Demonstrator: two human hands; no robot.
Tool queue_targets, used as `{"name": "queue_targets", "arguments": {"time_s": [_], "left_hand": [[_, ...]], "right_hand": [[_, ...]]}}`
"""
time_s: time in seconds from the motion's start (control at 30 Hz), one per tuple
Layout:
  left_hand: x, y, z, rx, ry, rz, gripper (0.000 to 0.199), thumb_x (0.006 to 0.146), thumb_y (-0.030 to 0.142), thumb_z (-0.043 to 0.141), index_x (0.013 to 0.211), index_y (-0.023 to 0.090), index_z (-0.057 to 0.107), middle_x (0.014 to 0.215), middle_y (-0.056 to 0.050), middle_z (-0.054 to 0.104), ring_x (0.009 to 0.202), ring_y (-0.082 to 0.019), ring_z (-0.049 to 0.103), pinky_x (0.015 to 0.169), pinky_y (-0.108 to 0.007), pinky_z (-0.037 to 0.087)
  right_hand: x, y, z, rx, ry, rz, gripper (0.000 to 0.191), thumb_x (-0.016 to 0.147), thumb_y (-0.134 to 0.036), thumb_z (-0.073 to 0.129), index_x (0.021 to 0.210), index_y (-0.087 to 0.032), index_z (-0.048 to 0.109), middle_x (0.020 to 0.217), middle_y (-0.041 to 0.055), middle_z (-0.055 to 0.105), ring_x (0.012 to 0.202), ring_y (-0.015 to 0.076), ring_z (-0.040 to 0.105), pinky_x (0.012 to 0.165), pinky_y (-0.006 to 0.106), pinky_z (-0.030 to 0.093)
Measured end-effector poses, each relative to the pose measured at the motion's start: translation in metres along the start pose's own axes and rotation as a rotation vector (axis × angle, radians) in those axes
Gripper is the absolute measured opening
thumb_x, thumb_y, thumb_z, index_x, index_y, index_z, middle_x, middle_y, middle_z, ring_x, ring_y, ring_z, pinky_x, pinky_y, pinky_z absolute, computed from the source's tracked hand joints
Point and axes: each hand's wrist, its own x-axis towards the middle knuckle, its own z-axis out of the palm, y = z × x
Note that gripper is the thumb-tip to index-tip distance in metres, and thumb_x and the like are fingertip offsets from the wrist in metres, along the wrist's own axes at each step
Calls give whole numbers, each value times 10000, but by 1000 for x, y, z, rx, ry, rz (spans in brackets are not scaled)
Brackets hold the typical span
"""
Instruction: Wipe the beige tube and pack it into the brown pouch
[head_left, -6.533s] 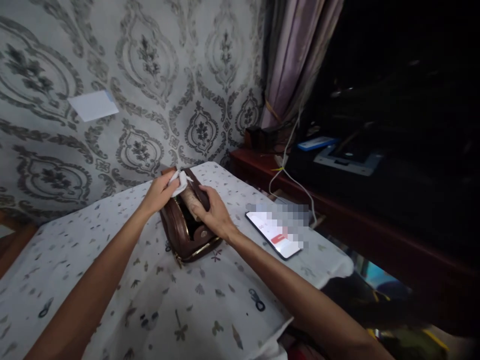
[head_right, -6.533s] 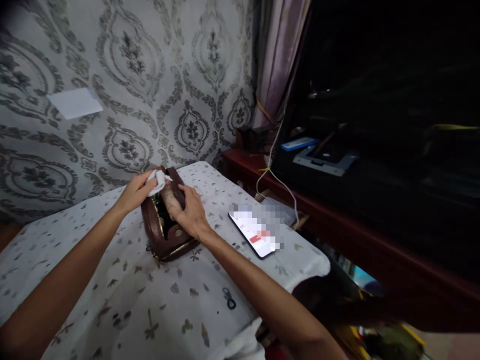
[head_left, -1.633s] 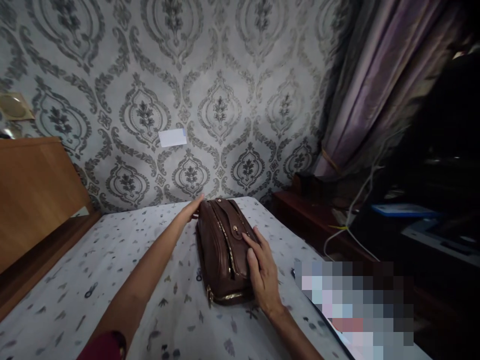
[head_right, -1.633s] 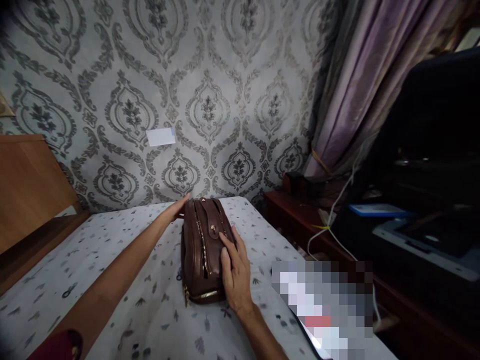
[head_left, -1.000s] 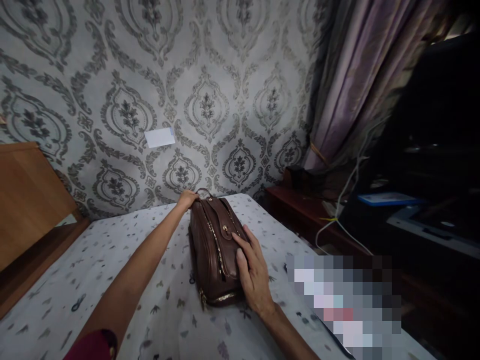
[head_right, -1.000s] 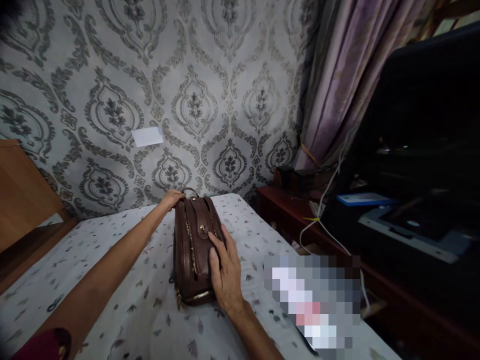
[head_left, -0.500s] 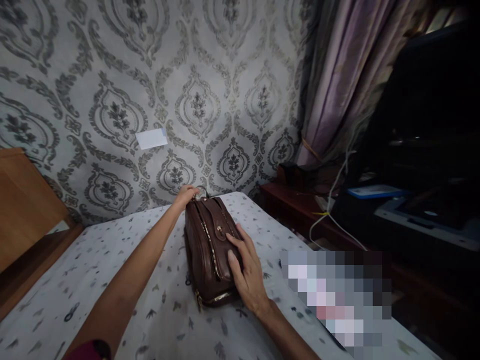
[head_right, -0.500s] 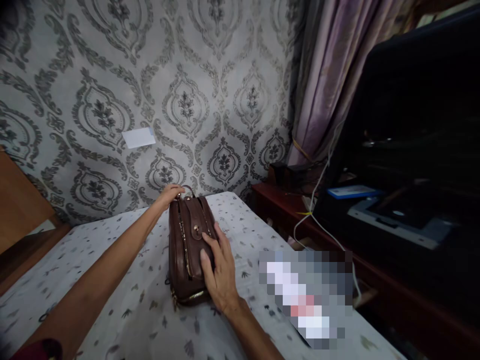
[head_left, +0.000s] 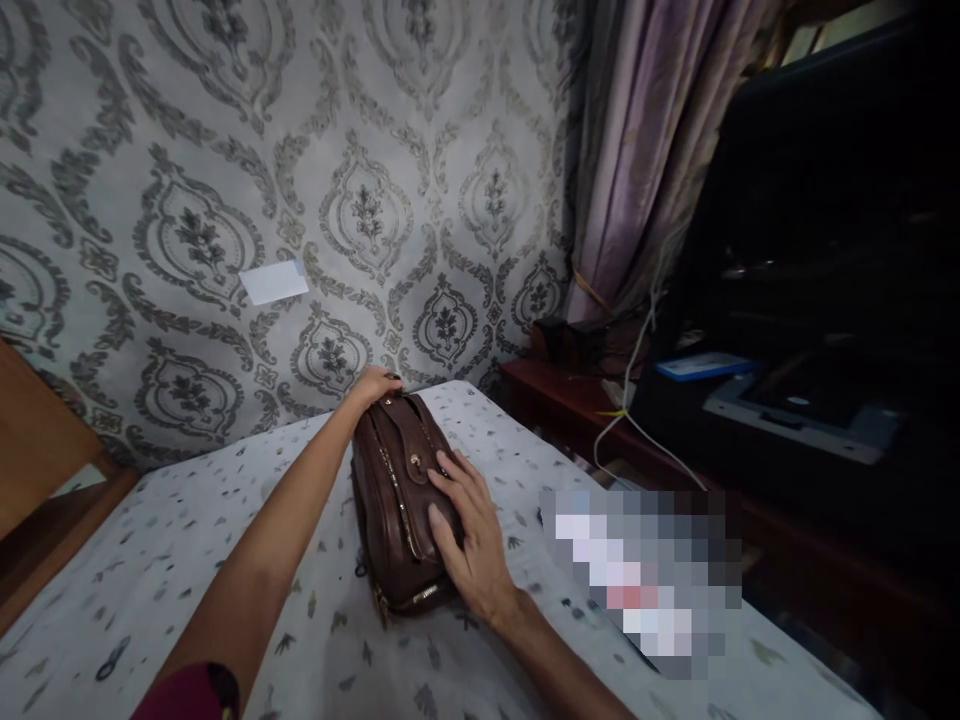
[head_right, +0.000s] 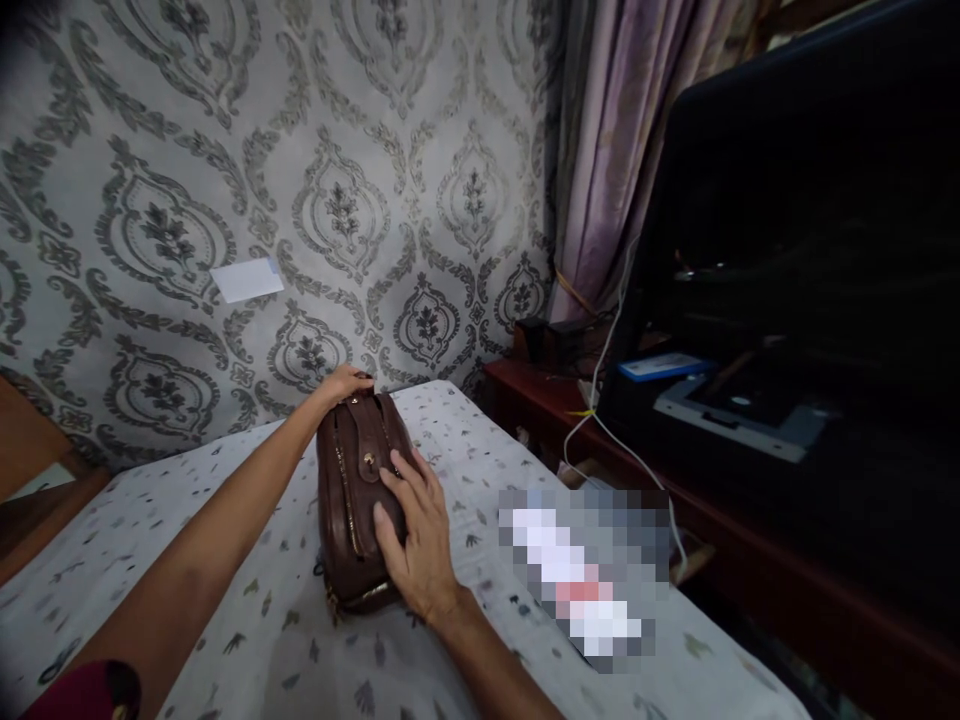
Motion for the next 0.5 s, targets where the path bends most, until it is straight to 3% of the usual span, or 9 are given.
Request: {"name": "queue_targets", "arguments": {"time_s": [0.33, 0.5], "left_hand": [[-1, 0, -4, -84, 138, 107, 243, 719, 319, 709, 569, 174, 585, 576, -17, 634, 599, -156, 604, 647, -263, 447], [-14, 6, -9, -126, 140, 230, 248, 735, 347, 678, 576, 173, 600, 607, -9, 638, 661, -154, 592, 701, -260, 454]], "right_hand": [[1, 1, 1, -121, -28, -43, 346, 1029, -247, 444, 1329, -269, 615, 1428, 53, 641, 1427, 283, 455, 1110, 556, 439], [1, -2, 3, -209, -47, -50, 377, 1024, -250, 438, 1363, -301, 595, 1423, 32, 646, 1432, 293, 444, 1172, 606, 309]]}}
